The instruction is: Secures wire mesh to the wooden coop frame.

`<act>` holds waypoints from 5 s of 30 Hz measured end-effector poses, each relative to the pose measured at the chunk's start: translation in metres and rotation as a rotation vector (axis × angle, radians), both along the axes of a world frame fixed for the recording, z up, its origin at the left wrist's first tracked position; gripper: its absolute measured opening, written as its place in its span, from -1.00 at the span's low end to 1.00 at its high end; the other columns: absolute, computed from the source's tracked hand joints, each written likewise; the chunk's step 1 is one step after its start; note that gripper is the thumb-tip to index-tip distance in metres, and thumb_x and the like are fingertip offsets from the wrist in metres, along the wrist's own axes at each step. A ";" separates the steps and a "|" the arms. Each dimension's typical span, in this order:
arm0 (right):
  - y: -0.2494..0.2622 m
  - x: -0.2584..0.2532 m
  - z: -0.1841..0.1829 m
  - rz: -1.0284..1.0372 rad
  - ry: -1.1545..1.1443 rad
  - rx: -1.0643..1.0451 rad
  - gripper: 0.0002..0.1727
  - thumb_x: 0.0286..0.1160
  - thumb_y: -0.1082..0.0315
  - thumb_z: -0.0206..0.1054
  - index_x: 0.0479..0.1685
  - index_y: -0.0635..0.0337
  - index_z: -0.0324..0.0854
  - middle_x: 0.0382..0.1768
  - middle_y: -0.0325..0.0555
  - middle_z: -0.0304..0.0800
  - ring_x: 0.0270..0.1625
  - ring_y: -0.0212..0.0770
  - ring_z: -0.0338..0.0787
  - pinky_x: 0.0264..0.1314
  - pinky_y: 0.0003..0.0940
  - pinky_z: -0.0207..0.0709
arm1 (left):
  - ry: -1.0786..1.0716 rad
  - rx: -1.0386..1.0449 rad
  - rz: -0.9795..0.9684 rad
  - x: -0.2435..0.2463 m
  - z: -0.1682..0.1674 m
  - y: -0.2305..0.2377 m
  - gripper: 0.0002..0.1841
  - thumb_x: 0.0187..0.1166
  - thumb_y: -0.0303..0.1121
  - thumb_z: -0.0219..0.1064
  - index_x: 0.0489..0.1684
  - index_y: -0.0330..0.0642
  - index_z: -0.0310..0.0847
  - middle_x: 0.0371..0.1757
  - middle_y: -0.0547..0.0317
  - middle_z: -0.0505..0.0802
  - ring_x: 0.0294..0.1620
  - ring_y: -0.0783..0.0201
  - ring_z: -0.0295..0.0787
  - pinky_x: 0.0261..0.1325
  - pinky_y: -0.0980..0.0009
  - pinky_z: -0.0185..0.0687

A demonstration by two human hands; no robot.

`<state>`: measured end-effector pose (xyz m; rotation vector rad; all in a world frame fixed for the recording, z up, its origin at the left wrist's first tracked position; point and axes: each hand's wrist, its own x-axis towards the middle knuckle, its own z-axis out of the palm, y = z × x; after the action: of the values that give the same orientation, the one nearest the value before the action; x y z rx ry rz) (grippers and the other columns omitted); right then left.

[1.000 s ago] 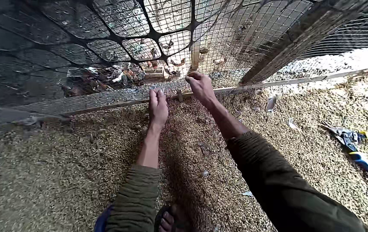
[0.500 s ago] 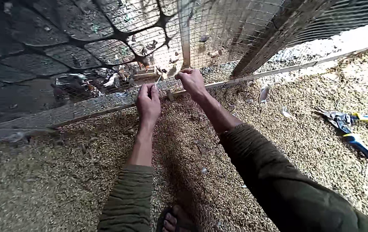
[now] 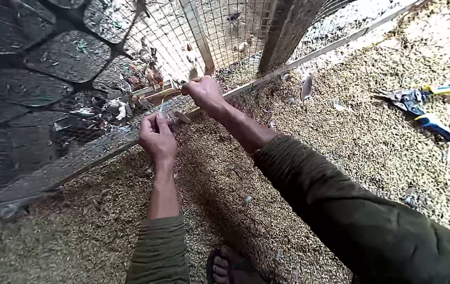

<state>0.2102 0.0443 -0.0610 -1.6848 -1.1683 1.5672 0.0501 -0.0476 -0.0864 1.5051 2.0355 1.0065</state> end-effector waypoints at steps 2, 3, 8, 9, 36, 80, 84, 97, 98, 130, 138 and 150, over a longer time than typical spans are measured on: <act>-0.001 0.001 0.002 0.006 0.014 0.003 -0.78 0.47 0.18 0.36 -0.41 0.11 0.75 -0.42 -0.11 0.67 -0.34 -0.12 0.64 -0.31 0.03 0.45 | 0.010 0.015 0.014 0.001 -0.001 0.000 -0.64 0.85 -0.21 0.12 0.21 -0.37 0.62 -0.09 -0.03 0.83 -0.17 0.35 0.79 0.05 0.34 0.70; 0.000 0.000 0.002 0.001 0.023 0.004 -0.77 0.47 0.16 0.36 -0.42 0.10 0.74 -0.41 -0.11 0.69 -0.33 -0.11 0.65 -0.31 0.04 0.46 | 0.022 0.034 0.028 0.002 -0.002 0.001 -0.66 0.83 -0.23 0.13 0.18 -0.37 0.64 -0.13 0.01 0.83 -0.21 0.40 0.75 0.01 0.39 0.66; 0.002 -0.003 -0.003 -0.049 0.099 -0.020 -0.75 0.39 0.15 0.41 -0.53 0.08 0.67 -0.55 -0.19 0.57 -0.50 -0.20 0.53 -0.45 -0.06 0.37 | 0.061 0.021 0.032 0.003 -0.002 0.000 -0.65 0.82 -0.23 0.13 0.20 -0.36 0.64 -0.16 0.04 0.81 -0.24 0.42 0.72 -0.01 0.41 0.64; 0.002 -0.004 -0.001 -0.060 0.116 -0.035 -0.75 0.38 0.16 0.41 -0.56 0.09 0.65 -0.57 -0.20 0.54 -0.53 -0.22 0.49 -0.47 -0.09 0.35 | 0.062 0.008 0.031 0.002 -0.001 0.000 -0.65 0.82 -0.22 0.13 0.19 -0.36 0.63 -0.18 0.04 0.79 -0.26 0.40 0.69 -0.04 0.38 0.63; -0.005 -0.008 0.026 -0.092 0.033 -0.127 -0.80 0.49 0.22 0.36 -0.46 0.06 0.64 -0.61 -0.32 0.48 -0.64 -0.39 0.41 -0.52 -0.36 0.37 | -0.726 -0.038 0.241 0.026 -0.001 0.023 -0.85 0.81 -0.34 0.15 -0.02 -0.21 0.55 -0.38 0.29 0.67 -0.59 0.49 0.49 -0.50 0.57 0.50; -0.047 0.015 0.088 0.024 0.007 -0.013 -0.84 0.61 0.34 0.30 -0.30 0.23 0.61 -0.51 -0.23 0.49 -0.55 -0.42 0.49 -0.44 -0.50 0.42 | -1.307 -0.094 0.089 0.018 -0.019 0.030 -0.86 0.90 -0.27 -0.04 0.02 0.07 0.44 -0.36 0.38 0.61 -0.64 0.56 0.35 -0.60 0.68 0.33; -0.030 0.006 0.042 -0.034 0.013 0.105 -0.81 0.47 0.30 0.37 -0.40 0.24 0.69 -0.57 -0.20 0.53 -0.58 -0.35 0.46 -0.51 -0.34 0.33 | -1.286 -0.101 0.067 0.017 -0.020 0.030 -0.86 0.90 -0.27 -0.05 0.01 0.09 0.43 -0.37 0.40 0.59 -0.63 0.56 0.34 -0.58 0.68 0.32; -0.034 0.010 0.096 0.132 -0.139 -0.093 -0.77 0.66 0.34 0.32 0.12 0.27 0.69 -0.06 -0.05 0.76 -0.01 -0.26 0.77 0.05 -0.34 0.62 | -1.103 -0.177 0.127 0.008 -0.009 0.022 -0.84 0.90 -0.26 -0.05 -0.01 0.04 0.45 -0.43 0.41 0.59 -0.64 0.55 0.34 -0.61 0.66 0.28; -0.029 0.005 0.045 0.042 -0.067 0.149 -0.75 0.54 0.28 0.43 -0.03 0.31 0.80 -0.22 0.04 0.81 -0.21 -0.16 0.74 -0.23 -0.20 0.53 | -0.955 -0.207 0.140 0.005 -0.004 0.017 -0.84 0.87 -0.28 -0.02 -0.08 0.01 0.47 -0.47 0.42 0.59 -0.65 0.56 0.35 -0.62 0.66 0.28; 0.006 -0.005 0.002 0.056 -0.035 -0.018 -0.73 0.42 0.13 0.57 -0.05 0.08 0.86 -0.39 -0.20 0.68 -0.53 -0.34 0.40 -0.43 -0.27 0.31 | 0.641 0.400 -0.024 -0.004 -0.023 0.035 -0.74 0.73 -0.26 0.29 -0.05 -0.22 0.86 -0.07 -0.09 0.91 0.01 -0.07 0.86 0.05 -0.01 0.65; 0.006 -0.004 0.001 0.046 -0.023 -0.021 -0.74 0.41 0.14 0.58 -0.07 0.08 0.86 -0.33 -0.17 0.74 -0.44 -0.30 0.50 -0.34 -0.22 0.38 | 0.568 0.367 -0.050 -0.004 -0.028 0.038 -0.73 0.76 -0.29 0.23 -0.01 -0.28 0.82 -0.06 -0.15 0.88 0.03 -0.11 0.84 0.03 -0.01 0.66; -0.005 -0.009 -0.001 0.072 -0.028 0.023 -0.79 0.43 0.13 0.57 -0.14 0.03 0.88 -0.28 -0.18 0.82 -0.29 -0.28 0.66 -0.22 -0.13 0.47 | 0.250 0.325 -0.050 0.000 -0.028 0.030 -0.74 0.65 -0.39 0.22 -0.05 -0.44 0.74 -0.05 -0.23 0.82 0.01 -0.05 0.81 0.20 0.10 0.70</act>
<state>0.2016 0.0395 -0.0622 -1.6721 -1.2690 1.5714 0.0506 -0.0174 -0.1142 1.9237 2.0582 1.2291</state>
